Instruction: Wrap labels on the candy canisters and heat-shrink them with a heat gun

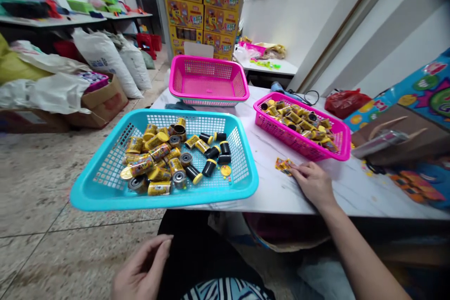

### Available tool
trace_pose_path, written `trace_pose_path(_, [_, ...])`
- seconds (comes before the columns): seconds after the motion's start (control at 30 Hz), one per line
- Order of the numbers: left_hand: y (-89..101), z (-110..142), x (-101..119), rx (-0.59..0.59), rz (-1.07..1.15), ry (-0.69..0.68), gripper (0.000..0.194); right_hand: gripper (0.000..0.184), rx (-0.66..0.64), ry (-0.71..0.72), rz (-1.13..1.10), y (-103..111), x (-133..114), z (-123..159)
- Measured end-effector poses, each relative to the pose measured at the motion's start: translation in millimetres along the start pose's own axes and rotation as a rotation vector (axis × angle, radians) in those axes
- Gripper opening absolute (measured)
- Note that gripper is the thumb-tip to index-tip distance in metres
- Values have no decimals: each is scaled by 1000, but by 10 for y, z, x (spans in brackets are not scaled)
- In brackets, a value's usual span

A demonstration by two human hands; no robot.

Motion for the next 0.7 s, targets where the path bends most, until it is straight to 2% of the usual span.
trace_pose_path(0.2, [-160,130,-96,-134,115,120,40,35,16,-23,-77,41,52,-11])
trace_pose_path(0.4, [-249,288,-273,-167,233,313,45,40,-6,-37,-103,18,99,-33])
trace_pose_path(0.57, [-332,367,-277,-204,268,344,48,36,7,15,-70,-3,7,-1])
trace_pose_path(0.7, [-391,403,-283,-270,276,331,48,33,-37,50,-56,11,23,-20])
Point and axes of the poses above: each hand's wrist, its own z-axis away from the middle knuckle, its own y-axis out of the back of the hand, x = y × z, the point moved 10 cm from there along -z, towards the middle knuckle, and after that the axes turned 13 degrees about -z, right-handed, at the moved point
